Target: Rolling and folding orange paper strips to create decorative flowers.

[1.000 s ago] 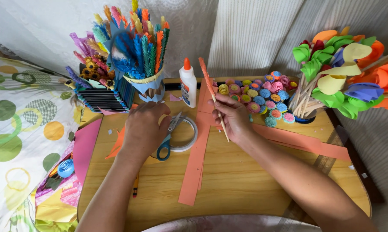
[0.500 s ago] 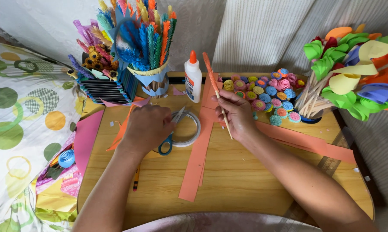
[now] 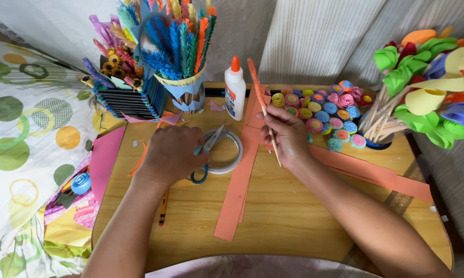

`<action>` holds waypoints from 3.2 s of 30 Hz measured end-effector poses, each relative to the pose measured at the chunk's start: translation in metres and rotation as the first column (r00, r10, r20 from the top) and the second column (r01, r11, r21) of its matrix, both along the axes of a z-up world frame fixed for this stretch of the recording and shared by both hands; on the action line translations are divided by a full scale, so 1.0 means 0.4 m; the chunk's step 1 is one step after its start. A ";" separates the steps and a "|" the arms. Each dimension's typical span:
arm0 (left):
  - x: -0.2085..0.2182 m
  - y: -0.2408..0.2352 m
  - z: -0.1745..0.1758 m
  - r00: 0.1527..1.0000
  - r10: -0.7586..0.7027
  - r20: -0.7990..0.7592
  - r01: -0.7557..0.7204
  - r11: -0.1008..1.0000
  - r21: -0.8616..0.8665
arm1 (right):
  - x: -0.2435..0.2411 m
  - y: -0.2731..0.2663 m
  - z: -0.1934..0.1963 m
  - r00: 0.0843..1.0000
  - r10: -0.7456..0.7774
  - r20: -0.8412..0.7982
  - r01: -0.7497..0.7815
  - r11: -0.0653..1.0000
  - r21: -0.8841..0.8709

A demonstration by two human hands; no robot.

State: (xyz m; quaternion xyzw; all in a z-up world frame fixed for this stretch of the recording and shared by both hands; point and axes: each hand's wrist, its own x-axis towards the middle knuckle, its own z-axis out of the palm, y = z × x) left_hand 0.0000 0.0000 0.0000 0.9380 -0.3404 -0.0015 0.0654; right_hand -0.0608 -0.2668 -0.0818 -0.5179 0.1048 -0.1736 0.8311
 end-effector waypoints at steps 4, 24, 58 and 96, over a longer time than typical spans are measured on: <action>-0.018 0.008 0.031 0.999 0.031 -0.027 -0.031 1.000 0.002 | 0.002 -0.001 -0.005 1.000 0.000 -0.001 0.000 1.000 -0.003; -0.043 -0.147 -0.005 0.319 -0.159 0.934 0.374 0.927 0.030 | 0.014 -0.016 -0.048 0.993 0.000 0.118 0.009 0.997 -0.080; -0.060 -0.174 0.175 0.216 -0.200 0.956 0.626 0.779 0.022 | 0.078 -0.088 -0.107 0.992 -0.096 0.086 0.085 0.989 0.123; -0.048 -0.201 0.243 0.875 -0.477 0.084 0.074 -0.041 -0.996 | -0.133 0.036 0.273 0.985 0.127 0.113 -0.126 0.992 -0.017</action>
